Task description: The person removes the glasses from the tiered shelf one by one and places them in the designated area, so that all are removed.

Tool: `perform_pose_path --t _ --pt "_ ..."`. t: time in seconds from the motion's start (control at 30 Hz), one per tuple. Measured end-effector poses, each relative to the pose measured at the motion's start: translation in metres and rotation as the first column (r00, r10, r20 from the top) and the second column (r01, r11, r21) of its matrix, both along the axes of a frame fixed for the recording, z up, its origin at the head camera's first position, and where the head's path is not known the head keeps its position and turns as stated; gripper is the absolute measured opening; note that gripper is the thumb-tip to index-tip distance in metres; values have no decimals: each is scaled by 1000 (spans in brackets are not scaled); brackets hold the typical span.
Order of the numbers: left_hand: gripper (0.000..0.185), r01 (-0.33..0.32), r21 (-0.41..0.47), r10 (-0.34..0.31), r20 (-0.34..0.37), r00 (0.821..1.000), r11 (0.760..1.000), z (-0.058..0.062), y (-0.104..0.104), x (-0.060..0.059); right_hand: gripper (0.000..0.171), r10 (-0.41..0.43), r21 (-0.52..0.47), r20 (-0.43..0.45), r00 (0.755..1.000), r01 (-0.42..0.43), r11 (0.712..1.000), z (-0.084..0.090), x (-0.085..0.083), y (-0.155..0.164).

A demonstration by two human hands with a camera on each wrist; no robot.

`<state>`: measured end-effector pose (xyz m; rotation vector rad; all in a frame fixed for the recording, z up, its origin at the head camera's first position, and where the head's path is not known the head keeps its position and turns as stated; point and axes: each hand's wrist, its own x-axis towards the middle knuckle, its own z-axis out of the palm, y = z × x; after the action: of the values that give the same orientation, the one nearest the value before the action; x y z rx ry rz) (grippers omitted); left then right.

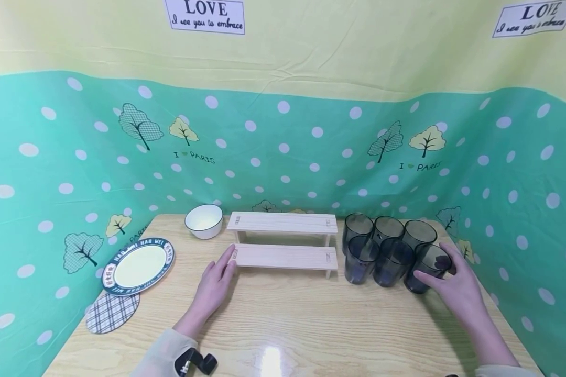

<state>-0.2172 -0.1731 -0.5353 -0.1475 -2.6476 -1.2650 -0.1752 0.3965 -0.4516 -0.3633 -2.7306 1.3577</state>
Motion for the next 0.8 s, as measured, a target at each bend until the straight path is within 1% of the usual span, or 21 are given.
perform_pose_path --t 0.2,0.47,0.63,0.8 --pt "54 -3 -1 3 -2 1000 1000 -1 0 -1 118 10 17 -8 1000 -10 1000 0 -1 0" --pt "54 1 -3 -1 -3 1000 1000 -2 0 -1 116 61 -11 -58 996 -61 998 -2 -3 -1" --pt "54 -2 -4 2 5 1000 1000 -3 -1 -1 116 73 -18 -65 995 -74 997 -2 -1 -2" --pt "53 -10 6 10 0 1000 1000 -4 -1 -2 116 80 -17 -53 995 -81 997 1 1 -3"
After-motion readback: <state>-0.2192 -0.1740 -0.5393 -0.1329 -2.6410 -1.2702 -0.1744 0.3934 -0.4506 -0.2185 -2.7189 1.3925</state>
